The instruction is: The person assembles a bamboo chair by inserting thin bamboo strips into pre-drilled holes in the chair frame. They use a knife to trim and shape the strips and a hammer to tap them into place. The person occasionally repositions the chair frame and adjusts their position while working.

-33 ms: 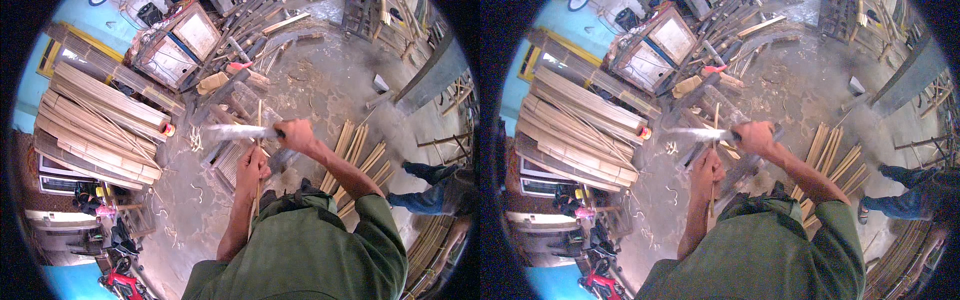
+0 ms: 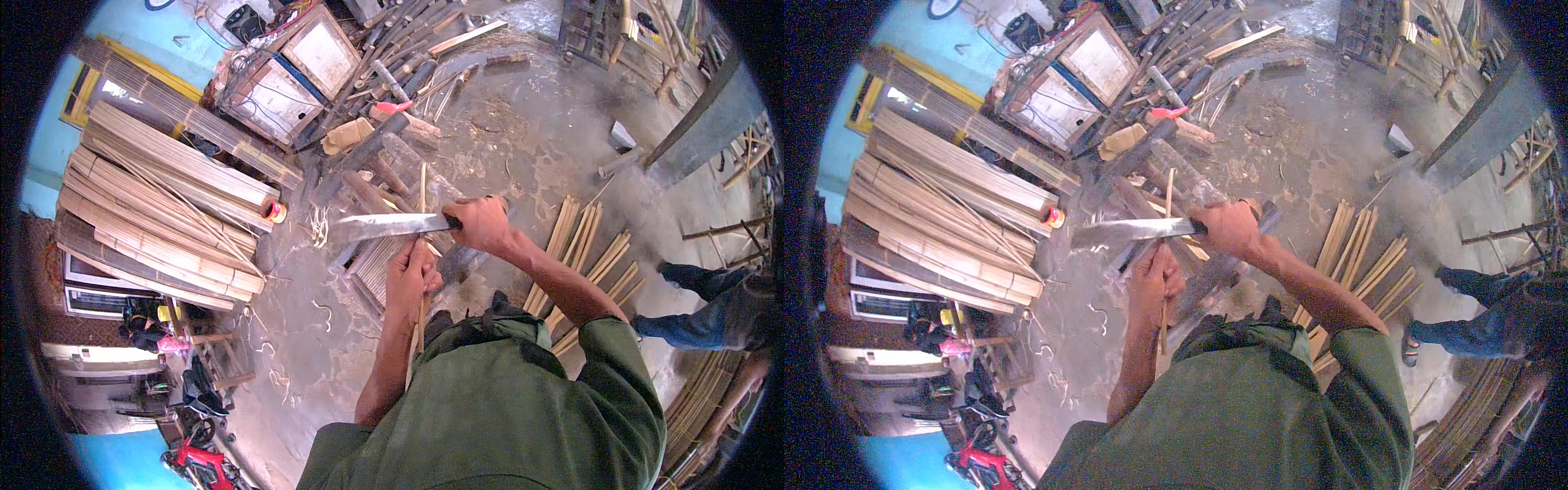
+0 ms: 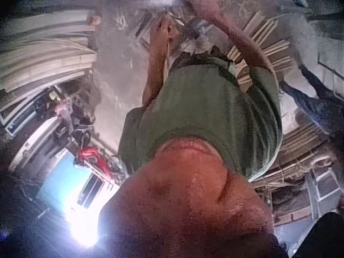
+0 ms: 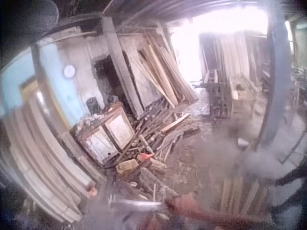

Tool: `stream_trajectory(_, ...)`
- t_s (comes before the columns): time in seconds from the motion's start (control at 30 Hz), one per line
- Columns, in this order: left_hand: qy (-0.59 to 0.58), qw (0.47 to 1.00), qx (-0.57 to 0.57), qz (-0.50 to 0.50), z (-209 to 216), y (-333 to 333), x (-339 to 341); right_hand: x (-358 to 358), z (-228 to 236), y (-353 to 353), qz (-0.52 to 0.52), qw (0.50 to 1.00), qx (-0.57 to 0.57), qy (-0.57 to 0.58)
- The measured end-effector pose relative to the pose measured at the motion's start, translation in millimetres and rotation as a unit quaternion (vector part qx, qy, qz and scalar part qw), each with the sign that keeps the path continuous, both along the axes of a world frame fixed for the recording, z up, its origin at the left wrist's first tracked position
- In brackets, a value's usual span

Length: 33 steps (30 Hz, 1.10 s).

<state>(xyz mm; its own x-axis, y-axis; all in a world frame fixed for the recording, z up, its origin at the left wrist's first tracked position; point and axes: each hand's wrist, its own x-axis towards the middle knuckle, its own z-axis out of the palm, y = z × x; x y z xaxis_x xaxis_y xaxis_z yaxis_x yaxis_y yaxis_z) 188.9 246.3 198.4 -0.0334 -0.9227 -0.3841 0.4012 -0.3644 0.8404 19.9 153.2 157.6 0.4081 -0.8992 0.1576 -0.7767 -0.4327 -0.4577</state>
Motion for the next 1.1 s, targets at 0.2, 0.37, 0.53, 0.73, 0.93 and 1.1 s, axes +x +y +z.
stream_trajectory(0.2, -0.018, 1.000, -0.016, 0.007, 9, 2, -2, -6, -27, -40, 0.013, 0.999, -0.030, 0.000)
stream_trajectory(0.37, -0.076, 0.996, 0.007, -0.050, 30, 32, 13, -100, -88, -108, -0.166, 0.985, 0.039, 0.009)
stream_trajectory(0.53, -0.092, 0.995, -0.019, -0.016, -3, -1, 6, -4, -13, -21, -0.008, 0.999, 0.025, 0.044)
stream_trajectory(0.73, -0.055, 0.998, -0.012, 0.004, 9, 2, 2, -6, -19, -34, 0.007, 1.000, -0.023, 0.010)
stream_trajectory(0.93, -0.063, 0.998, 0.000, -0.022, 12, 21, 11, -37, -66, -65, 0.026, 0.998, -0.016, 0.059)
stream_trajectory(1.1, -0.102, 0.994, 0.033, -0.025, 12, 49, 39, -90, -59, -86, -0.185, 0.978, 0.094, -0.019)
